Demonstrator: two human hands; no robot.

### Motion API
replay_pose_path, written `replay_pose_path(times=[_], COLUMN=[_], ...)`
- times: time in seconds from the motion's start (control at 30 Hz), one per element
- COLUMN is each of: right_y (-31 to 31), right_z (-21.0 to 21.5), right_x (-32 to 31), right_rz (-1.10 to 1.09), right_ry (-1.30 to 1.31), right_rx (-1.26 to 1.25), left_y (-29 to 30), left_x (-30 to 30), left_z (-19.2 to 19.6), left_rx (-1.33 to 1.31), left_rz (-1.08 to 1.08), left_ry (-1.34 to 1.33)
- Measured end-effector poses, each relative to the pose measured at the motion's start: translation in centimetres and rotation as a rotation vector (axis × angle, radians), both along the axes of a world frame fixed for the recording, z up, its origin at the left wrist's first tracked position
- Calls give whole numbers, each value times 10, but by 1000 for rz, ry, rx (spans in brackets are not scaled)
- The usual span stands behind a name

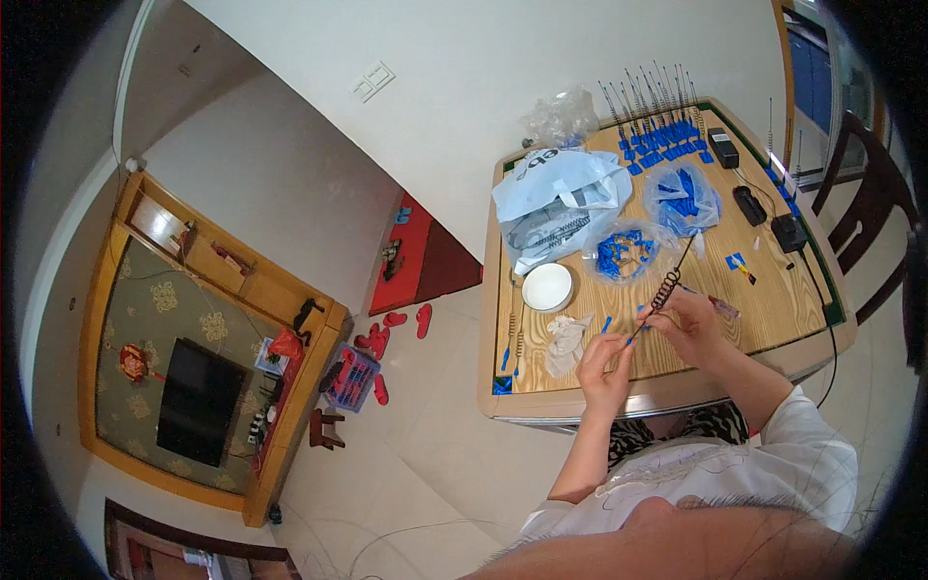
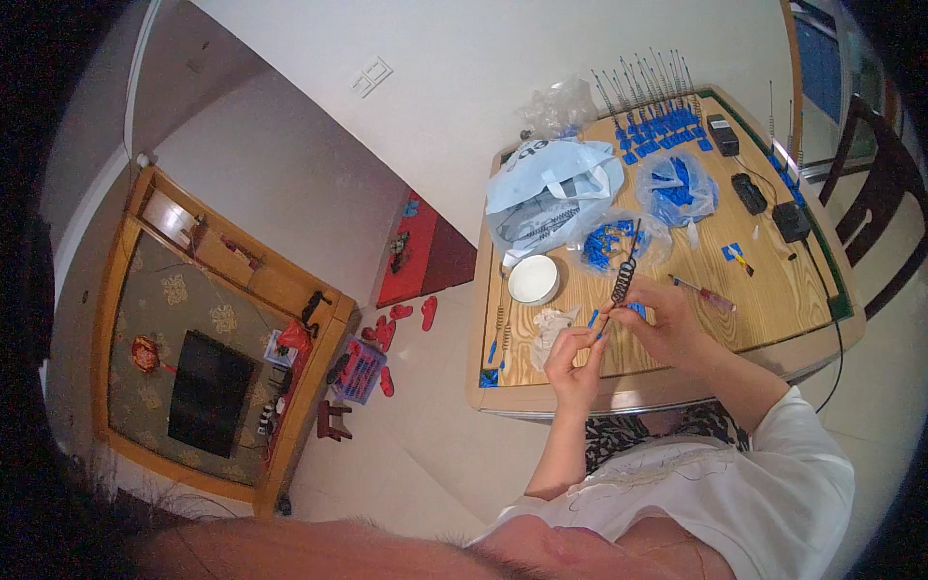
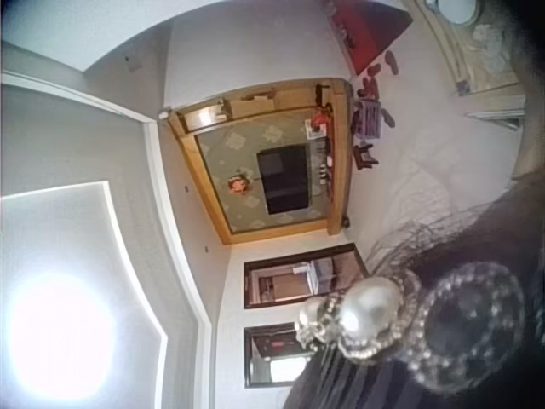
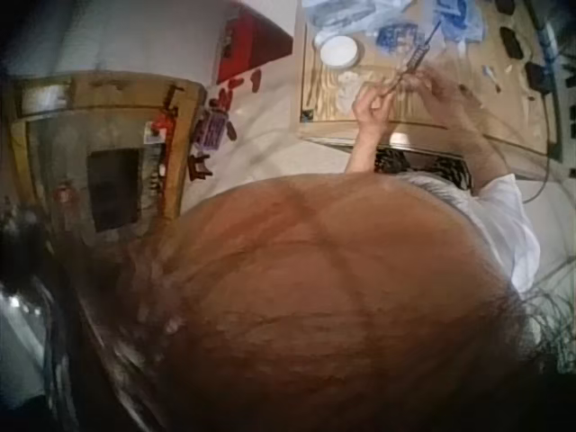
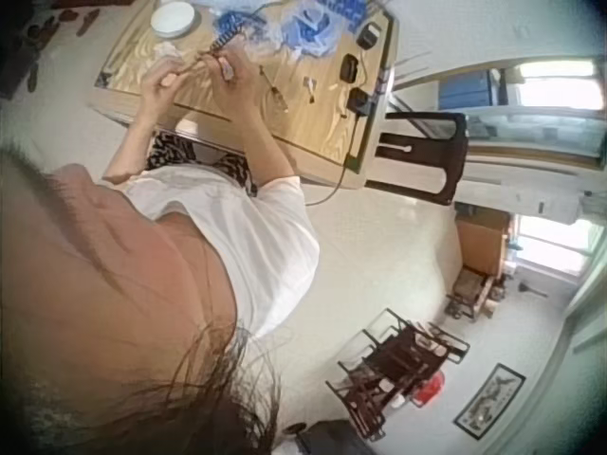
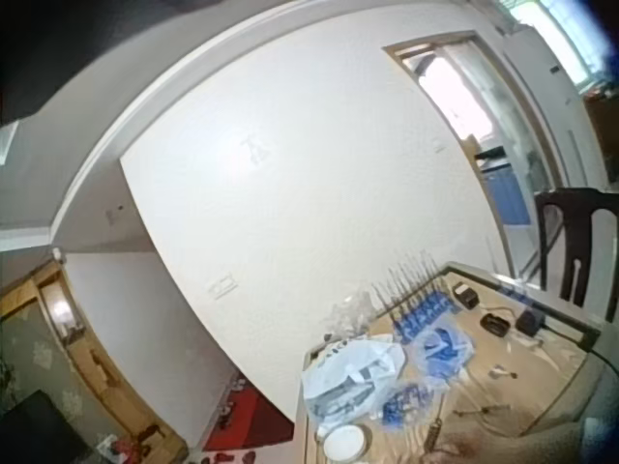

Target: The person assembles small electronic components and wire coils onto blue base pieces using a manual assembly tool.

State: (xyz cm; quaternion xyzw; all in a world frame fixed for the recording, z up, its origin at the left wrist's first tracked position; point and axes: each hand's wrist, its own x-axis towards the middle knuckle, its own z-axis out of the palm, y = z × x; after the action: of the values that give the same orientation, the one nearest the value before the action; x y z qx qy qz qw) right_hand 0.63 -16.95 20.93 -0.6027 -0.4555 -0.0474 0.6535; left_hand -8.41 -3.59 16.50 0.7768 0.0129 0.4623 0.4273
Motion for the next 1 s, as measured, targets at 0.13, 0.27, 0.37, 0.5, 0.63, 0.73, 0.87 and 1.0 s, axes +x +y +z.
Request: replay_pose_path(times=[0.13, 0.27, 0.37, 0.5, 0.63, 0.73, 0.87, 1.0], right_y=[-5, -5, 0, 4, 7, 7, 9, 7], right_z=[13, 14, -1, 1, 3, 3, 4, 6], right_x=[4, 2, -1, -1, -2, -3, -4, -4], right_rz=[127, 107, 48, -3, -24, 1, 32, 7], right_ry=[258, 263, 194, -10, -51, -67, -24, -57], right_rx=[194, 145, 63, 37, 4, 28, 45, 7], left_y=[10, 13, 13, 13, 13, 13, 14, 14], left_x=[0, 0, 1, 0, -2, -2, -2, -2], left_z=[-14, -23, -24, -21, -21, -22, -22, -20], left_rx=[-150, -293, -335, -344, -339, -333, -313, -313], left_rz=[-113, -176, -221, -212, -180, -178, -174, -179], left_ry=[105, 82, 44, 47, 19, 9, 1, -5])
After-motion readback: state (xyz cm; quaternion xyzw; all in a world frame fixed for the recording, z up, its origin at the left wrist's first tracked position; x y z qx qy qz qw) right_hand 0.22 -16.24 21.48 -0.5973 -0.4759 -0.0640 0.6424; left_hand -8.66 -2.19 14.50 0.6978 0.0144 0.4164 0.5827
